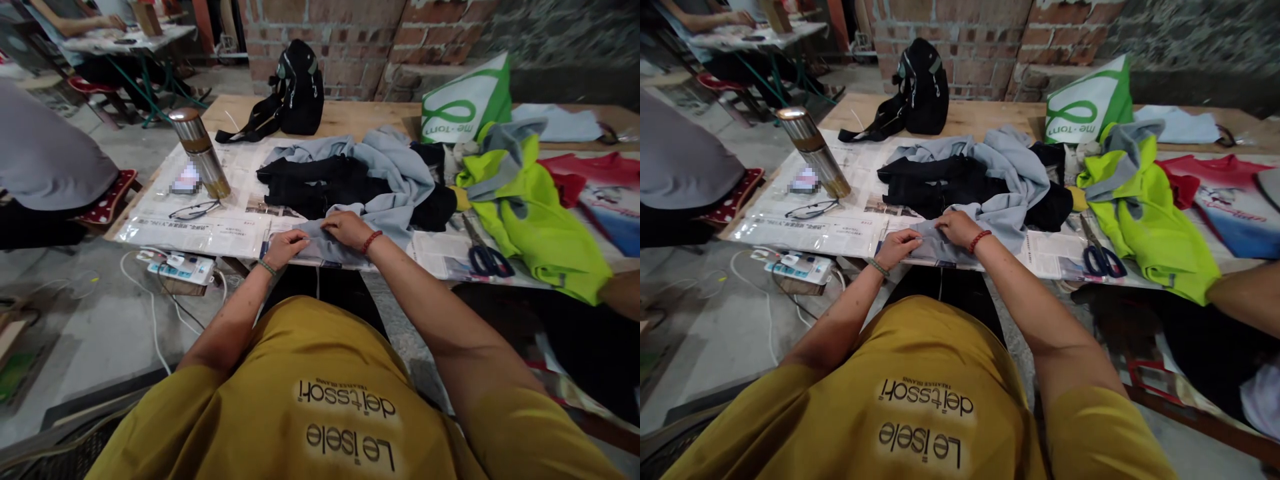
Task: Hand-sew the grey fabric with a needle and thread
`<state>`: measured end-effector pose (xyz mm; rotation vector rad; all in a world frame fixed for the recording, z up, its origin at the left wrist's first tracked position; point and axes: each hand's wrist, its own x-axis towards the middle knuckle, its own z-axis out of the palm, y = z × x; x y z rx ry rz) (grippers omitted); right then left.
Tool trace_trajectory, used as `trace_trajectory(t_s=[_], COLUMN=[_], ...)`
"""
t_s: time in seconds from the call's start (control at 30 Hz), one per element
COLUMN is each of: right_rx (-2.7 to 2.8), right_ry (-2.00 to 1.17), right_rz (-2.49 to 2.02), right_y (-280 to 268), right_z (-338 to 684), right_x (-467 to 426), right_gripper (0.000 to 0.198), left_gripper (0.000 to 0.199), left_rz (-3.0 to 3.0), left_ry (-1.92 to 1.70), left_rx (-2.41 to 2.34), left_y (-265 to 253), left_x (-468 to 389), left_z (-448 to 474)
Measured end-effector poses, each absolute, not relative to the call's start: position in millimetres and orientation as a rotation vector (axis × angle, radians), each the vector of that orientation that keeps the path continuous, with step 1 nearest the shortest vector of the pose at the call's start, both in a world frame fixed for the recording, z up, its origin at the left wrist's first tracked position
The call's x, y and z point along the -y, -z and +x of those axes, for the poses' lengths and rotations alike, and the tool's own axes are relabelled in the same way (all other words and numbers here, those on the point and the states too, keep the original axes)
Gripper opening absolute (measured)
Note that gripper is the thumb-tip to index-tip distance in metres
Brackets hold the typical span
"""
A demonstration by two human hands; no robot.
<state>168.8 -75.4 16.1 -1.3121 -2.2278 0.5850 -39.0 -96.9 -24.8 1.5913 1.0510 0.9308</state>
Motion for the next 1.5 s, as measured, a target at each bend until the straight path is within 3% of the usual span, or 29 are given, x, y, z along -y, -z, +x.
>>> trace_trajectory(t_s=[1.0,1.17,1.33,1.5], right_rx=[2.353,2.113,1.67,1.305], right_ry=[-0.691,-0.838,-1.187,-1.402], right_rz=[-1.066,-1.174,-1.333,-1.234], right_y=[-11,-15,-5,-2], right_z=[156,154,146,136], right_x=[88,86,84,86], right_gripper=[0.029,0.018,0.014,0.027], left_gripper=[0.027,0.027,0.024,0.022], left_rz=[1.66,1.731,1.81,1.809], left_ry=[-0.9,-0.94,-0.94,-0.939], left_rx=[-1.069,-1.033,-0.996,-0.991], left_y=[22,22,23,28], left_x=[98,98,98,98], left_z=[-40,-40,-40,-39])
